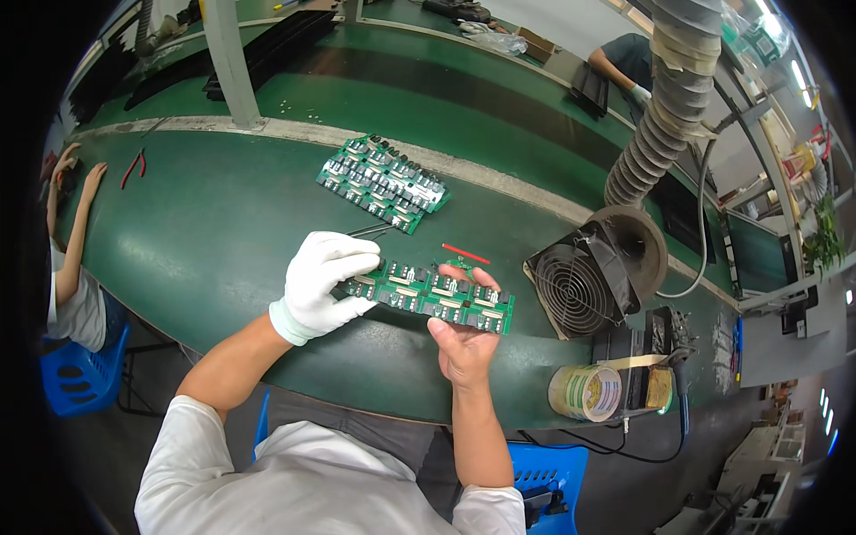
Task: Soldering components onto a printed circuit board at an industrial workstation.
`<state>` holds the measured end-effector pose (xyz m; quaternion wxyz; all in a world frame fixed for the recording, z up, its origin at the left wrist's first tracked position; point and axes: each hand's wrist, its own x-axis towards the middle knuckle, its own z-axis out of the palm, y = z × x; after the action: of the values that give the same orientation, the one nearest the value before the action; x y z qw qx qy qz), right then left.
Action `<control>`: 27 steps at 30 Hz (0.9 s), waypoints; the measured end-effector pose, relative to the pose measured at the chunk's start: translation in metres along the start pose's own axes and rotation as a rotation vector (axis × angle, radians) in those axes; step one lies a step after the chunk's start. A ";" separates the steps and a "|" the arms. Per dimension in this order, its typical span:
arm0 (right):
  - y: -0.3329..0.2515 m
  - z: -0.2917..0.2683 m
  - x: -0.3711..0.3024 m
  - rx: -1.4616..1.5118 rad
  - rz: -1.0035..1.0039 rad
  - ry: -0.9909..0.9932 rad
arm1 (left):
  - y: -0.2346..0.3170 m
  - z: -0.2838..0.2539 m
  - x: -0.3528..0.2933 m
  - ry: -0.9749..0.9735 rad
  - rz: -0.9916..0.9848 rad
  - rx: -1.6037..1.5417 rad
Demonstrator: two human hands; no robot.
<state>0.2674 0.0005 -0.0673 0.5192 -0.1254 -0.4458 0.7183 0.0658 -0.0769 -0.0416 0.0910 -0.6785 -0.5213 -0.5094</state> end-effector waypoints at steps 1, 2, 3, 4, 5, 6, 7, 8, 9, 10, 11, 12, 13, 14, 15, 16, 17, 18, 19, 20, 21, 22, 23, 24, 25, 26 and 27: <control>0.000 0.000 0.000 0.003 -0.001 -0.004 | 0.001 -0.001 0.000 0.002 -0.010 0.003; 0.000 0.000 0.000 0.006 -0.003 -0.007 | 0.001 0.000 0.001 0.004 -0.020 0.006; 0.000 -0.001 0.000 0.006 -0.006 -0.002 | 0.001 0.000 0.000 0.000 -0.017 0.001; 0.001 -0.003 0.001 0.001 -0.002 0.020 | -0.001 0.000 0.000 -0.012 -0.025 -0.029; 0.003 -0.005 0.002 -0.002 0.003 0.042 | -0.002 0.001 -0.001 -0.024 -0.035 -0.059; 0.004 -0.007 0.002 -0.005 0.009 0.063 | -0.004 0.002 -0.002 -0.036 -0.045 -0.088; 0.005 -0.009 0.002 -0.008 0.015 0.084 | -0.005 0.003 -0.002 -0.048 -0.056 -0.116; 0.006 -0.009 0.001 -0.002 0.025 0.079 | -0.006 0.002 -0.004 -0.048 -0.064 -0.107; 0.005 -0.010 0.000 -0.034 0.021 0.093 | -0.006 0.003 -0.006 -0.059 -0.114 -0.169; 0.004 -0.011 0.000 -0.067 0.017 0.105 | -0.007 0.005 -0.007 -0.068 -0.164 -0.231; 0.003 -0.011 -0.001 -0.100 0.012 0.115 | -0.007 0.005 -0.008 -0.074 -0.214 -0.293; 0.003 -0.010 -0.001 -0.134 0.008 0.125 | -0.007 0.005 -0.009 -0.079 -0.263 -0.355; 0.004 -0.010 -0.002 -0.133 0.015 0.118 | -0.008 0.006 -0.009 -0.073 -0.269 -0.350; 0.006 -0.009 -0.002 -0.174 -0.043 0.102 | -0.009 0.007 -0.009 -0.068 -0.265 -0.352; 0.007 -0.009 -0.002 -0.214 -0.102 0.086 | -0.009 0.007 -0.009 -0.063 -0.259 -0.354; 0.008 -0.008 -0.002 -0.253 -0.163 0.069 | -0.010 0.007 -0.009 -0.058 -0.253 -0.356; 0.009 -0.007 -0.002 -0.291 -0.224 0.053 | -0.010 0.008 -0.008 -0.054 -0.246 -0.357; 0.009 -0.007 -0.003 -0.288 -0.221 0.048 | -0.010 0.008 -0.008 -0.050 -0.249 -0.352; 0.009 -0.007 -0.004 -0.290 -0.229 0.048 | -0.009 0.009 -0.008 -0.050 -0.243 -0.354; 0.008 -0.007 -0.005 -0.292 -0.238 0.048 | -0.009 0.009 -0.008 -0.050 -0.236 -0.356; 0.008 -0.007 -0.006 -0.294 -0.247 0.049 | -0.009 0.010 -0.008 -0.050 -0.229 -0.359; 0.008 -0.007 -0.006 -0.296 -0.256 0.051 | -0.010 0.010 -0.009 -0.051 -0.222 -0.362; 0.007 -0.007 -0.006 -0.293 -0.255 0.049 | -0.010 0.010 -0.009 -0.051 -0.223 -0.359; 0.007 -0.007 -0.005 -0.294 -0.254 0.051 | -0.010 0.011 -0.009 -0.053 -0.222 -0.355; 0.007 -0.006 -0.005 -0.295 -0.252 0.052 | -0.011 0.011 -0.009 -0.055 -0.220 -0.351; 0.007 -0.006 -0.005 -0.296 -0.251 0.053 | -0.011 0.011 -0.009 -0.057 -0.218 -0.348; 0.007 -0.005 -0.005 -0.298 -0.250 0.055 | -0.011 0.011 -0.010 -0.059 -0.217 -0.345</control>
<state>0.2687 -0.0018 -0.0771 0.5919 -0.1640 -0.5451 0.5706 0.0639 -0.0711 -0.0585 -0.0970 -0.6385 -0.4989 -0.5779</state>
